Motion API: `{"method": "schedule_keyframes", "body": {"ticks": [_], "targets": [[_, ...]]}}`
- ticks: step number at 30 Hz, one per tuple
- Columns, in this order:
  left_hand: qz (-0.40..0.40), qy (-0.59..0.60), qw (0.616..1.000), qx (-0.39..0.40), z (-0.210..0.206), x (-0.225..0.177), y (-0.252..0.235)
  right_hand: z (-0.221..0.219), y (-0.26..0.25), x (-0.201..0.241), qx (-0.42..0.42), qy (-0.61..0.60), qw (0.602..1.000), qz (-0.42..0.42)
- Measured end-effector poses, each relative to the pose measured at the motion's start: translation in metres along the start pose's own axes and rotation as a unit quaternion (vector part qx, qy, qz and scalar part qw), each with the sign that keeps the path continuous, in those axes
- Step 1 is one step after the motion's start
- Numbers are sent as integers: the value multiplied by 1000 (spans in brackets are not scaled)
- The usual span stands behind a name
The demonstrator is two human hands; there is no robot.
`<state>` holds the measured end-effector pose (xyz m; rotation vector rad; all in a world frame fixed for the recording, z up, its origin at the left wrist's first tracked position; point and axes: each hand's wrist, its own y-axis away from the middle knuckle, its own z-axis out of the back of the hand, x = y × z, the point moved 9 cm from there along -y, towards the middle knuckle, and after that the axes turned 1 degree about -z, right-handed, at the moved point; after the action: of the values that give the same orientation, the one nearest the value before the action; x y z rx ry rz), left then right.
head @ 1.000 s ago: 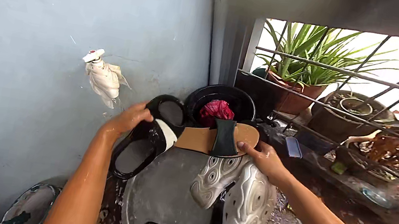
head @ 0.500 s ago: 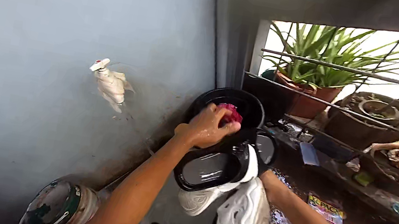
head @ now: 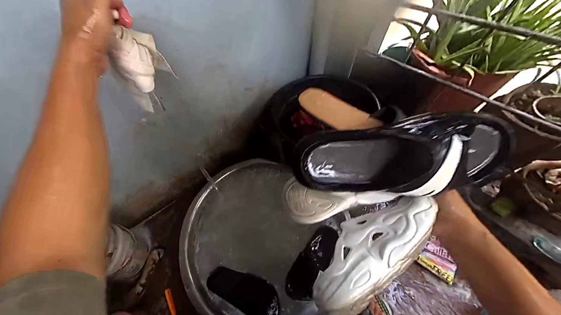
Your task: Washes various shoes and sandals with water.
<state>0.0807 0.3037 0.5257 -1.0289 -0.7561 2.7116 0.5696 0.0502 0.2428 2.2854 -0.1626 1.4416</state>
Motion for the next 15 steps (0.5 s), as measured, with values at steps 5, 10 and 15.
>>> {"method": "schedule_keyframes", "body": {"ticks": [5,10,15], "targets": [[-47,202,957,203,-4,8,-20,24,-4,29,27,-44,996,66],[67,163,980,-97,-19,18,126,43,0,48,-11,-43,993,105],[46,97,949,296,-321,32,456,63,2,52,-98,-25,992,73]]}}
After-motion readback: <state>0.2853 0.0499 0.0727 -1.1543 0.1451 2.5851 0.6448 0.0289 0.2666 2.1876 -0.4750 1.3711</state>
